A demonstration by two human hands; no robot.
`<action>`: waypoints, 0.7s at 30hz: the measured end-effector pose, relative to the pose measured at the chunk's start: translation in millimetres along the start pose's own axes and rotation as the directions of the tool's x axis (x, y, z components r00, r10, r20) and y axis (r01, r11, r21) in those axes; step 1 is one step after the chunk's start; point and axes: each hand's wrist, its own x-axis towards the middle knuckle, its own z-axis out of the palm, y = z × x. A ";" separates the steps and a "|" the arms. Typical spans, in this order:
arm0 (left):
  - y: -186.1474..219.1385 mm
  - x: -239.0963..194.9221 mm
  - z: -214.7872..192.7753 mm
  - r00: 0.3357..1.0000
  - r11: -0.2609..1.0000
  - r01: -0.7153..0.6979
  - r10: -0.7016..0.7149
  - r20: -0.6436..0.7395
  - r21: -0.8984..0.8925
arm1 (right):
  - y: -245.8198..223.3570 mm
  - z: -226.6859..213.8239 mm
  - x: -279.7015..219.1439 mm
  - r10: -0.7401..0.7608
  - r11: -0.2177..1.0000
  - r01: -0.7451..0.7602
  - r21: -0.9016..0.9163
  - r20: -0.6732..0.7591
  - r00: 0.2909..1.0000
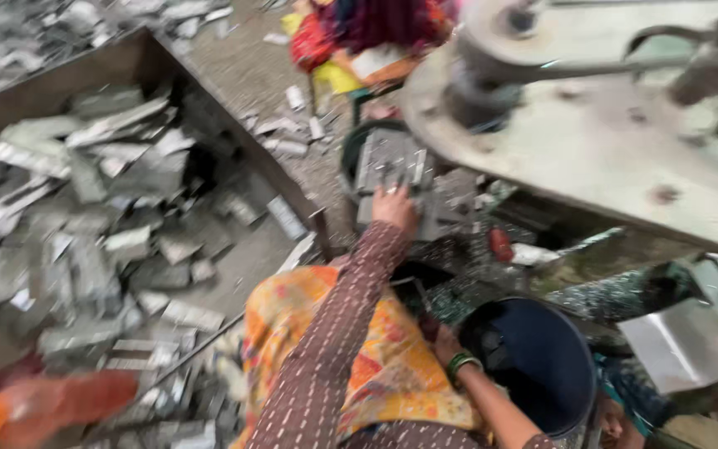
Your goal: The person places metal hinge plates one at a time into a machine jig and operates a lever to drill holes into each piece.
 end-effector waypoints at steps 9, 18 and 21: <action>-90.5 -108.2 3.1 0.681 0.893 -0.089 -0.268 -0.682 -0.440 | 0.3 -46.8 -30.6 0.475 0.869 -0.459 -0.185 0.051 0.878; -334.8 -142.5 123.3 0.488 0.606 0.790 -0.713 -0.503 -0.093 | -12.1 -74.4 -6.9 0.477 0.827 -0.505 -0.248 -0.166 0.863; -367.5 -132.0 144.4 0.442 0.515 0.857 -0.764 -0.470 -0.029 | -17.2 -72.6 4.7 0.485 0.848 -0.507 -0.155 -0.158 0.860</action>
